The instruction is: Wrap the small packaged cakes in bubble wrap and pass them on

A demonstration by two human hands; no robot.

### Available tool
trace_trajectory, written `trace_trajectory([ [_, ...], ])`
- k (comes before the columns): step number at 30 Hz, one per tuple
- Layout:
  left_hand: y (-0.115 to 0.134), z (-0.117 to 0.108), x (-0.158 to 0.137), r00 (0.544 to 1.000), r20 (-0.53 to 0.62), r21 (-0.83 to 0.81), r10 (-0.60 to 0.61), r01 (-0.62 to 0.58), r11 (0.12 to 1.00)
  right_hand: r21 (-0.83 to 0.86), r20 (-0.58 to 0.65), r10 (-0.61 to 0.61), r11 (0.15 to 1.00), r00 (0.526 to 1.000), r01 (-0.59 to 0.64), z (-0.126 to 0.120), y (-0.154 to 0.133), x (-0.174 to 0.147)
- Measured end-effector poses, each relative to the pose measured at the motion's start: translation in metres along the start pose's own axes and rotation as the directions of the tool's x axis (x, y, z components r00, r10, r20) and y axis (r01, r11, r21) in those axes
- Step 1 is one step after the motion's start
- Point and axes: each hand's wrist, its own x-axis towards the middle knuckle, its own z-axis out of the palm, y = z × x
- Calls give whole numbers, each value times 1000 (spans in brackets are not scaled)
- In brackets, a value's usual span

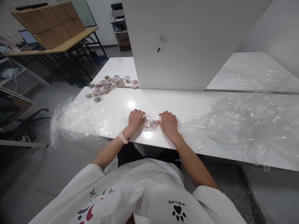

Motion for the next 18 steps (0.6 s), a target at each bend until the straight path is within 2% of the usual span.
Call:
trace_trajectory([
  [2, 11, -1, -22, 982, -169, -47, 84, -93, 995, -57, -137, -111, 993, 984, 104, -2, -7, -12],
  [4, 24, -1, -54, 969, -224, -229, 108, -160, 960, -7, -189, -200, 979, 961, 202, 0, -15, -31],
  [5, 30, 0, -70, 975, -197, -351, 102, -167, 921, 39, -198, -234, 969, 952, 246, 2, -19, -41],
  [6, 35, 1, -85, 989, -141, -482, 49, -112, 869, 80, -203, -260, 957, 944, 280, 6, -22, -50],
  [7, 38, 3, -97, 997, -60, -613, -38, -7, 790, 105, -205, -278, 947, 938, 304, 11, -24, -58],
  [8, 39, 4, -106, 987, 30, -736, -156, 128, 665, 110, -200, -290, 942, 936, 316, 16, -26, -63],
  [9, 38, 5, -112, 949, 127, -834, -289, 260, 487, 100, -188, -295, 943, 937, 317, 21, -27, -66],
  [10, 35, 5, -115, 885, 225, -897, -408, 352, 269, 81, -171, -294, 947, 941, 310, 25, -27, -68],
  [12, 24, 2, -111, 745, 393, -915, -538, 376, -148, 54, -122, -279, 956, 953, 287, 32, -26, -66],
  [13, 17, -1, -105, 702, 454, -891, -549, 351, -288, 53, -98, -266, 961, 959, 272, 34, -25, -64],
  [14, 10, -5, -98, 680, 498, -864, -537, 337, -375, 57, -79, -252, 965, 964, 257, 35, -24, -62],
  [15, 4, -8, -90, 671, 525, -845, -523, 337, -416, 58, -66, -241, 968, 968, 245, 36, -24, -61],
  [16, 0, -11, -81, 670, 534, -839, -515, 346, -420, 55, -58, -234, 970, 970, 238, 36, -24, -59],
  [18, -1, -14, -64, 693, 488, -872, -531, 360, -332, 40, -49, -233, 971, 971, 235, 36, -24, -57],
])
